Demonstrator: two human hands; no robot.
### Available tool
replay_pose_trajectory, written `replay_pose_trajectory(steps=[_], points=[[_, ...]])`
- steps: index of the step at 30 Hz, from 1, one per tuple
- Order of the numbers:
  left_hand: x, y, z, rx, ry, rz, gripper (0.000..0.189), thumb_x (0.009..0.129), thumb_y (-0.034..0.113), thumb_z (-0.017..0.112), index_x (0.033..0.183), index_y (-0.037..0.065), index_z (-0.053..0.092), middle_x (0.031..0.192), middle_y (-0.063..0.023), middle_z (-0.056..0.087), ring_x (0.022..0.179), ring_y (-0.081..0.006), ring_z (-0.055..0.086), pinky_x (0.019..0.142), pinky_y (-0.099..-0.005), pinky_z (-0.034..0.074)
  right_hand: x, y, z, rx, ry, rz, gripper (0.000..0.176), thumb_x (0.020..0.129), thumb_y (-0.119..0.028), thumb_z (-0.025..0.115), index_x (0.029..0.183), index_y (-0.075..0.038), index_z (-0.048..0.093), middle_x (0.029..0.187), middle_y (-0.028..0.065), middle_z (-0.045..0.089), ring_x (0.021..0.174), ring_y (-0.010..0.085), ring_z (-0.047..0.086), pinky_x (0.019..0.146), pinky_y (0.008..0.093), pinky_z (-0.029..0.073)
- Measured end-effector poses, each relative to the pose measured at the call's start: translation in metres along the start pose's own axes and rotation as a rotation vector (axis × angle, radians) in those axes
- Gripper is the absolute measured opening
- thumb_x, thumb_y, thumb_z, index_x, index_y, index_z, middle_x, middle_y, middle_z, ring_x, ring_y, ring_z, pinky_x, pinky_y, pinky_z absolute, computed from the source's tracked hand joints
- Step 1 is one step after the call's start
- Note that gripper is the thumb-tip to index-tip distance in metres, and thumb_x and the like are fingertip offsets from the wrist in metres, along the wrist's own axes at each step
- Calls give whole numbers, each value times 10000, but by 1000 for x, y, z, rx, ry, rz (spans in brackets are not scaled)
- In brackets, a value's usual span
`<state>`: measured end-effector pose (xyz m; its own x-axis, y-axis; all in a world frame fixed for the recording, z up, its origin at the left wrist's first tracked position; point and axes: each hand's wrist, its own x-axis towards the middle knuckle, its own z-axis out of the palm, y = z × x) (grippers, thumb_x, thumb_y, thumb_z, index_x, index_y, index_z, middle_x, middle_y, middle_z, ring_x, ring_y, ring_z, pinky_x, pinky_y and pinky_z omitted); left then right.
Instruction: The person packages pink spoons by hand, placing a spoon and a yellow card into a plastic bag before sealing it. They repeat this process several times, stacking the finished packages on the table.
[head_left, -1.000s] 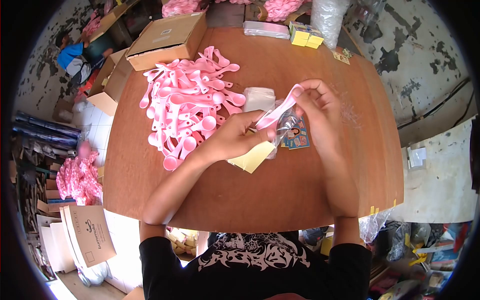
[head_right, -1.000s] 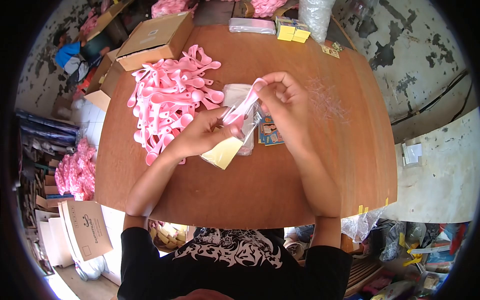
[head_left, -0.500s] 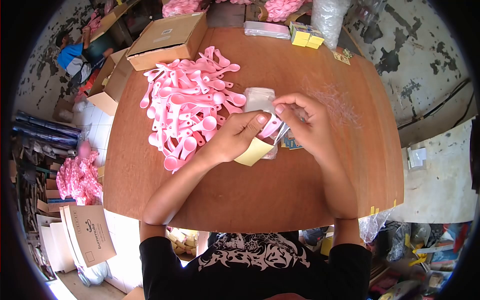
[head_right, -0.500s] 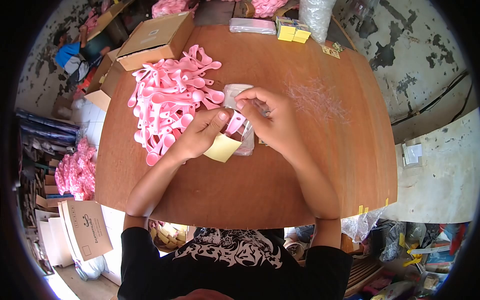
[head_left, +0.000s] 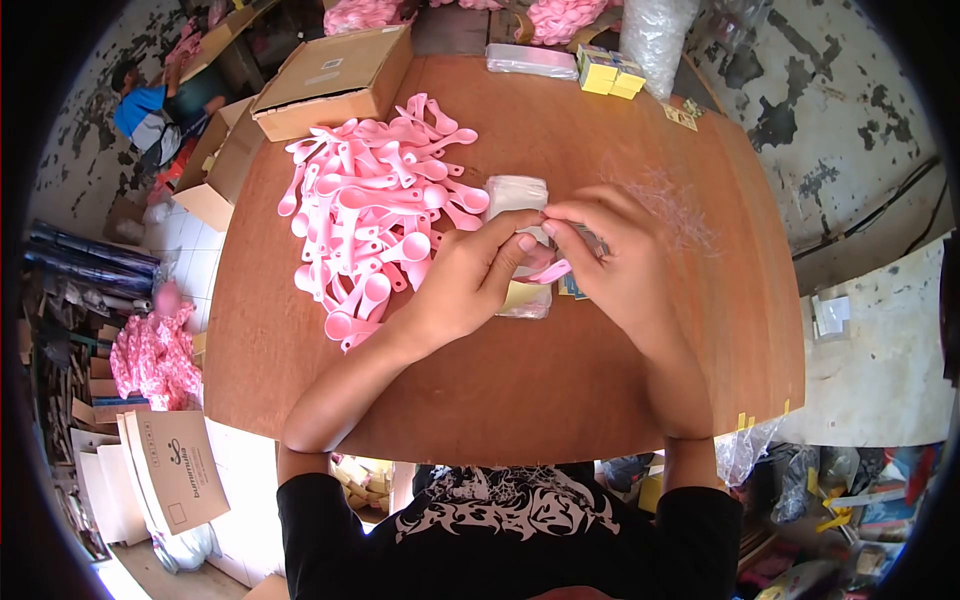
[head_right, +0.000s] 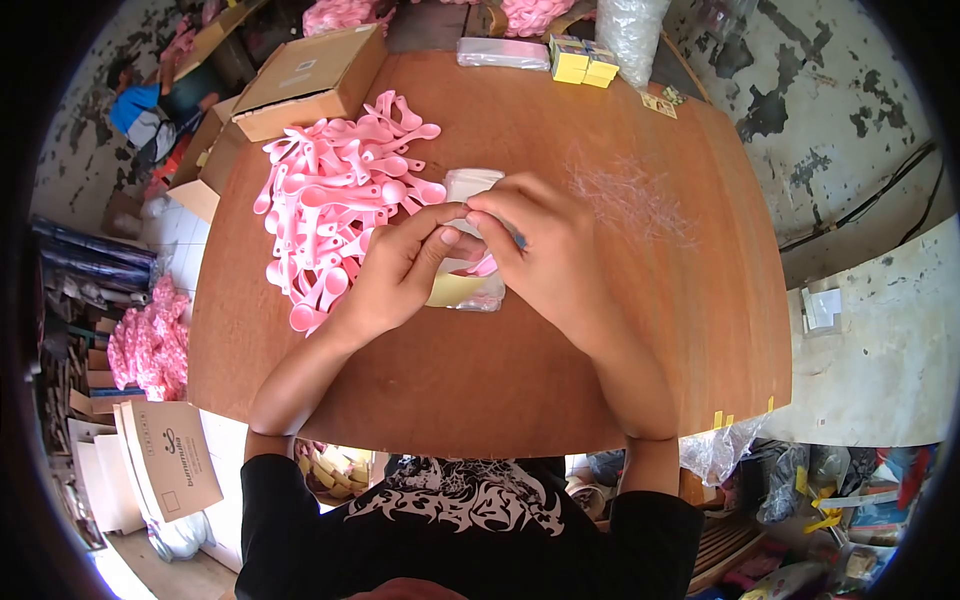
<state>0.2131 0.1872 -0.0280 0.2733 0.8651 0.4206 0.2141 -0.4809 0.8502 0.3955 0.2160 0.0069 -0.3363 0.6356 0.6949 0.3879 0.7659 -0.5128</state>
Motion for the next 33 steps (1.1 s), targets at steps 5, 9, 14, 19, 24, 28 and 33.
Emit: replay_pose_trajectory(steps=[5, 9, 14, 19, 24, 28, 33], points=[[-3, 13, 0, 186, -26, -23, 241, 978, 39, 515, 1188, -56, 586, 845, -198, 693, 805, -226, 724, 667, -310, 547, -1, -4, -1, -491, -3, -355, 114, 702, -38, 726, 797, -47, 663, 852, 53, 603, 672, 230, 616, 583, 348, 499], [-5, 15, -4, 287, -133, 41, 286, 921, -23, 559, 1205, -40, 594, 860, -221, 684, 791, -262, 723, 646, -326, 539, -4, -4, -3, -512, -79, -349, 139, 660, -24, 715, 784, -38, 653, 812, 59, 590, 645, 242, 602, 561, 343, 493], [-1, 15, -3, 155, -100, 183, 275, 923, -29, 556, 1194, -41, 602, 885, -216, 691, 816, -264, 725, 690, -324, 553, -1, 9, -15, 114, -44, -30, 162, 666, 38, 686, 818, -9, 658, 819, 53, 628, 650, 132, 608, 557, 263, 462], [-3, 8, -3, -111, -22, 142, 264, 989, 56, 516, 1230, -38, 573, 1041, -182, 693, 943, -246, 707, 776, -334, 574, -1, 12, -33, 657, 84, 294, 81, 773, 61, 631, 838, 17, 654, 875, 79, 636, 769, 118, 605, 659, 242, 477], [1, 13, -9, -413, 130, 21, 254, 1020, 77, 464, 1208, -60, 564, 1037, -159, 696, 965, -218, 694, 828, -305, 567, 10, 77, -112, 1031, -37, 97, 73, 842, -73, 598, 817, -11, 628, 896, 83, 632, 775, 169, 592, 710, 303, 495], [2, 12, -11, -246, 142, -14, 305, 1035, 119, 434, 1280, -46, 506, 1081, -186, 666, 954, -237, 693, 844, -320, 564, -22, 157, -109, 1080, -91, 461, 88, 844, -95, 623, 877, -14, 635, 953, 89, 665, 872, 178, 625, 777, 348, 505], [2, 6, -9, -250, 137, -34, 314, 1038, 124, 425, 1288, -52, 495, 1086, -190, 661, 945, -233, 695, 842, -318, 570, -24, 143, -76, -146, 4, 600, 323, 870, -180, 684, 1161, -43, 662, 1094, 100, 701, 989, 157, 652, 877, 340, 497]])
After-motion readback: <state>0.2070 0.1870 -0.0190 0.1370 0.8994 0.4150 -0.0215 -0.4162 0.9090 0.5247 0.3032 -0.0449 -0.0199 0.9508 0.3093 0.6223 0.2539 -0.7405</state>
